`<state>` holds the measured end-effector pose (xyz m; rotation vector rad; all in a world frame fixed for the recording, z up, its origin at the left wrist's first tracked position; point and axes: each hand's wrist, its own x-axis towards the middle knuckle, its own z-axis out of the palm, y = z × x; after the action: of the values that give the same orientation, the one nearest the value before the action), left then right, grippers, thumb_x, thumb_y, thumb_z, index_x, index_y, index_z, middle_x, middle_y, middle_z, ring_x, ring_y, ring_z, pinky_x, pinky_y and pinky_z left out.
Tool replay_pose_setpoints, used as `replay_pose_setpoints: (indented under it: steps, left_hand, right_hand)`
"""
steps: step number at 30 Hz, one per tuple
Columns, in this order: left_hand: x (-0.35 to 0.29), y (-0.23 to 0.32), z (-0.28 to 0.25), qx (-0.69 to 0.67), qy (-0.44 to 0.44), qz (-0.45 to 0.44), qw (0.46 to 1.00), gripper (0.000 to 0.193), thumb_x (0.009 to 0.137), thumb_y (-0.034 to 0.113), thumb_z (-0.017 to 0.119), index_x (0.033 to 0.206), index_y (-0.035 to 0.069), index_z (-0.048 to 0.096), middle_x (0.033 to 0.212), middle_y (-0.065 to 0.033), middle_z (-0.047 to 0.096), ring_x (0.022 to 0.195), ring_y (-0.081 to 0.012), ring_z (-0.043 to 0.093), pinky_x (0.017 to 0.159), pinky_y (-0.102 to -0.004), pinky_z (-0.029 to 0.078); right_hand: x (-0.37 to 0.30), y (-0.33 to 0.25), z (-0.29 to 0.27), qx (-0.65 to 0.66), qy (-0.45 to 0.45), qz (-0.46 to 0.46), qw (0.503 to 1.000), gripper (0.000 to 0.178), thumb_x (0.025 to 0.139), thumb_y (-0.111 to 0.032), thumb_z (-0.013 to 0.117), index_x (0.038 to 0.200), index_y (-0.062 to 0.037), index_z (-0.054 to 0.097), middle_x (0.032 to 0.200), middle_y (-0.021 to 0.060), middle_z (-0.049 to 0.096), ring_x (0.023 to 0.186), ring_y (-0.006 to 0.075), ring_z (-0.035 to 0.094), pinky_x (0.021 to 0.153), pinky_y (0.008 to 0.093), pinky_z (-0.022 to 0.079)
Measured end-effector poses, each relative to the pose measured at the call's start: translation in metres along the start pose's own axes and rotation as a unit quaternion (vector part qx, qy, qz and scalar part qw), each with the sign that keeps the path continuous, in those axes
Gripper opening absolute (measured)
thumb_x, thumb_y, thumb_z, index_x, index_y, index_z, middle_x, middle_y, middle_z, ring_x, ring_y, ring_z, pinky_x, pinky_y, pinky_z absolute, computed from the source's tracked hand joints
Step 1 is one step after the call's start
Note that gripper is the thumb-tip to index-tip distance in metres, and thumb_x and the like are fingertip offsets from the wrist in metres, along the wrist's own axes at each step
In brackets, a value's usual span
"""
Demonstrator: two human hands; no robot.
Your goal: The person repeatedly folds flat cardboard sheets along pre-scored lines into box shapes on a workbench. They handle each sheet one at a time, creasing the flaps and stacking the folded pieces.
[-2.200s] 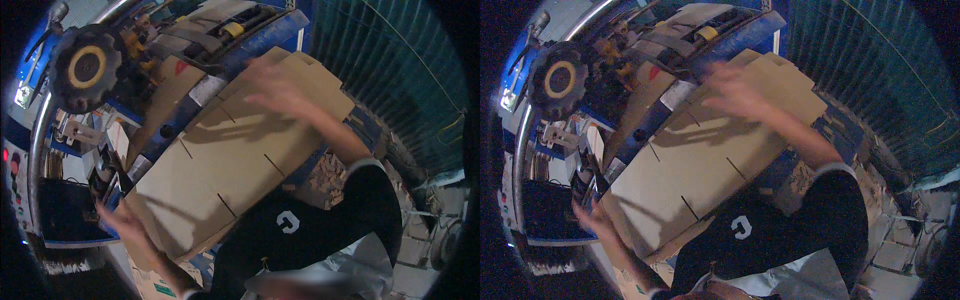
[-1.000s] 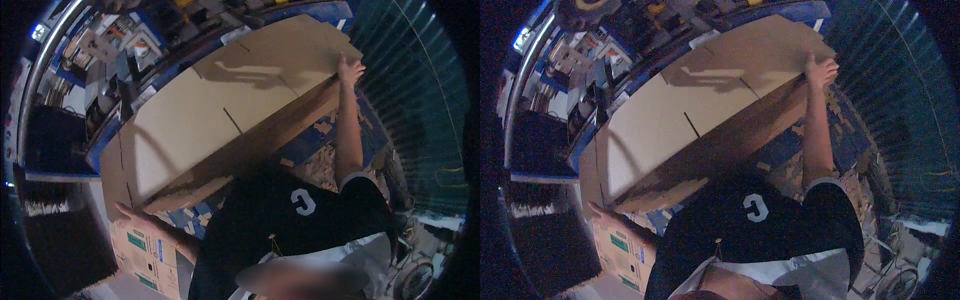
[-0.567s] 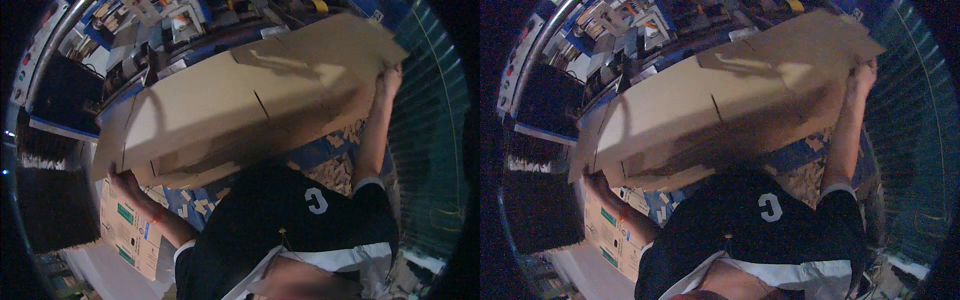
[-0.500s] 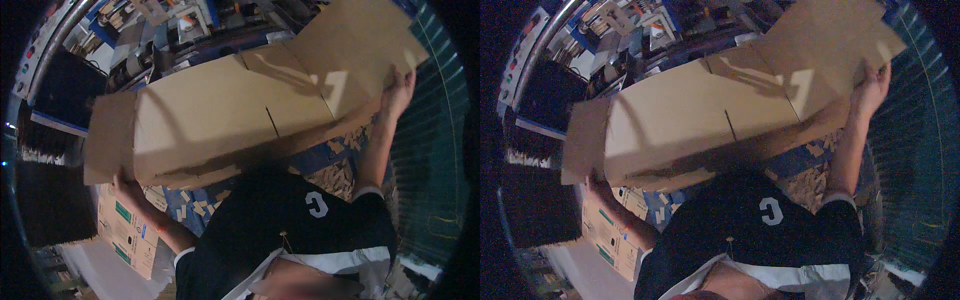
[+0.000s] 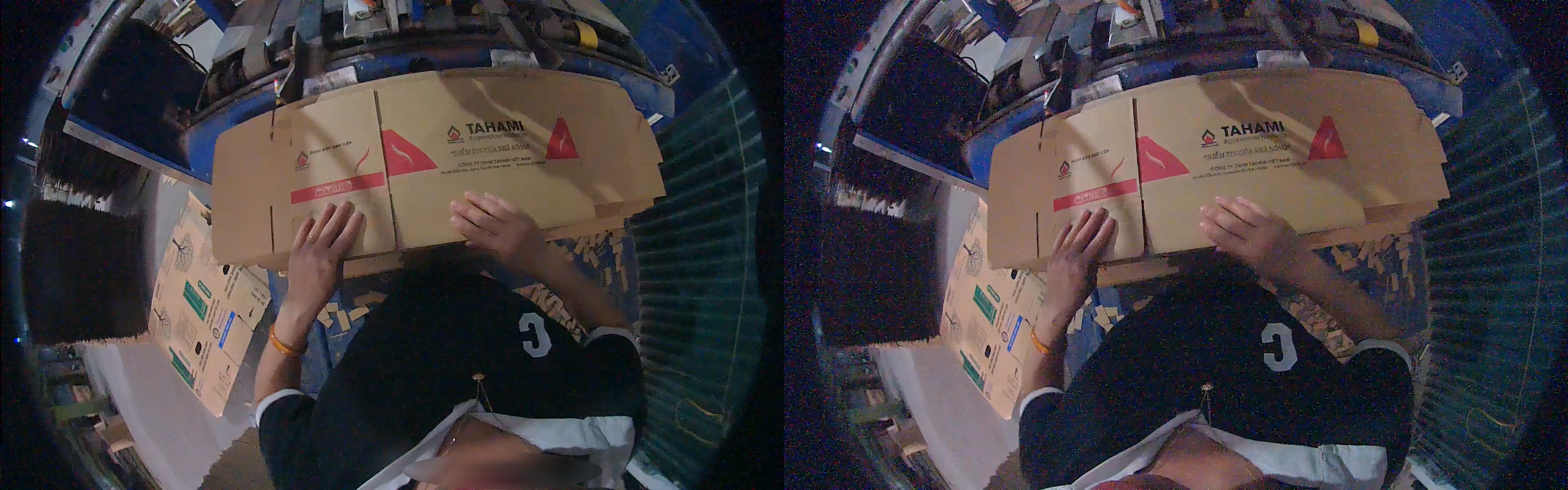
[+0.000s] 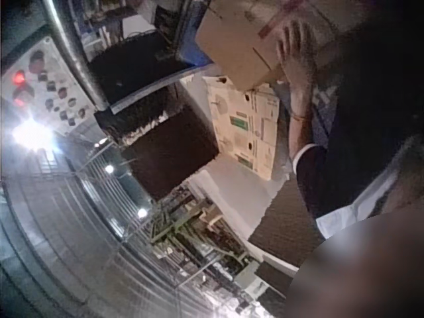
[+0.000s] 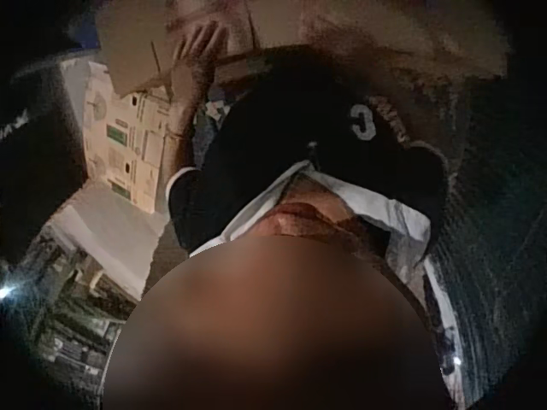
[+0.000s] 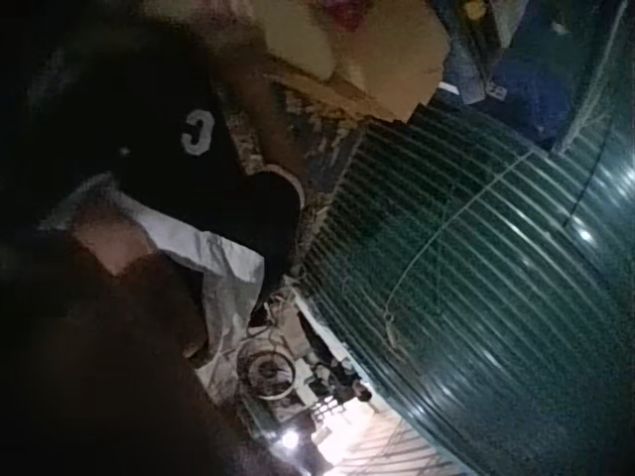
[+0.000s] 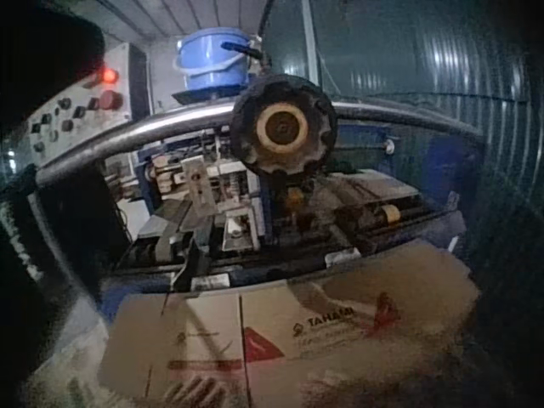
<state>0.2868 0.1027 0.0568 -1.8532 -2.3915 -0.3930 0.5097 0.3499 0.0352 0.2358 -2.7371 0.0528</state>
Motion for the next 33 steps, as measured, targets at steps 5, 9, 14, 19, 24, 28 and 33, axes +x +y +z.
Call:
replay_pose_setpoints:
  steps: [5,9,14,19,24,28,33]
  left_hand:
    - [0.008,-0.013,0.000,0.017,-0.009,0.043,0.999,0.056,0.078,0.006,0.055,0.132,0.014,0.049,0.136,-0.0106,0.048,0.126,-0.0305,0.045,0.104,-0.0479,0.035]
    - [0.029,-0.034,0.003,-0.022,0.074,0.036,0.996,0.057,0.078,0.006,0.055,0.134,0.011,0.047,0.137,-0.0120,0.047,0.126,-0.0310,0.045,0.104,-0.0475,0.034]
    - [0.062,-0.060,0.000,-0.151,0.153,-0.017,0.977,0.059,0.077,-0.003,0.048,0.135,0.008,0.045,0.138,-0.0155,0.044,0.127,-0.0345,0.042,0.107,-0.0418,0.033]
    - [0.106,-0.079,0.016,-0.112,0.185,0.031,0.976,0.062,0.077,-0.008,0.046,0.137,0.006,0.042,0.137,-0.0174,0.045,0.128,-0.0337,0.042,0.105,-0.0395,0.035]
    - [0.162,-0.107,0.032,-0.046,0.188,0.006,0.981,0.066,0.079,-0.009,0.043,0.142,0.005,0.031,0.141,-0.0184,0.039,0.130,-0.0345,0.038,0.106,-0.0404,0.033]
    - [0.206,-0.105,0.034,0.009,0.204,-0.035,0.978,0.067,0.079,-0.008,0.047,0.142,-0.001,0.026,0.139,-0.0224,0.039,0.126,-0.0383,0.040,0.104,-0.0426,0.035]
    - [0.186,-0.099,0.005,0.059,0.277,-0.012,0.959,0.064,0.082,0.006,0.060,0.138,-0.005,0.031,0.133,-0.0278,0.043,0.119,-0.0448,0.043,0.100,-0.0453,0.036]
  right_hand:
    - [0.000,0.023,-0.015,-0.064,-0.142,0.037,0.987,0.077,0.072,-0.057,0.060,0.131,-0.0086,0.047,0.142,0.0086,0.041,0.131,0.0274,0.037,0.105,0.0482,0.034]
    - [0.002,0.067,-0.020,-0.056,-0.120,0.064,0.989,0.086,0.074,-0.066,0.054,0.136,-0.0080,0.042,0.146,0.0096,0.034,0.136,0.0282,0.029,0.108,0.0511,0.026]
    - [0.008,0.101,-0.016,0.056,-0.164,0.091,0.981,0.083,0.077,-0.064,0.055,0.139,-0.0100,0.041,0.149,0.0141,0.028,0.139,0.0325,0.021,0.113,0.0481,0.013]
    - [0.035,0.141,-0.005,0.046,-0.145,0.133,0.979,0.071,0.084,-0.055,0.055,0.139,-0.0133,0.041,0.149,0.0146,0.027,0.139,0.0336,0.020,0.112,0.0442,0.022]
    - [0.065,0.184,0.033,0.067,-0.043,0.099,0.992,0.068,0.084,-0.049,0.058,0.138,-0.0118,0.041,0.147,0.0129,0.031,0.134,0.0360,0.028,0.108,0.0453,0.030]
    - [0.099,0.204,0.052,0.042,0.009,0.279,0.959,0.051,0.086,-0.041,0.057,0.127,-0.0117,0.048,0.135,0.0110,0.040,0.122,0.0341,0.039,0.098,0.0454,0.038]
    - [0.076,0.228,0.011,-0.060,0.093,0.365,0.924,0.031,0.083,-0.033,0.059,0.105,-0.0114,0.059,0.110,0.0110,0.054,0.102,0.0306,0.052,0.082,0.0430,0.046]
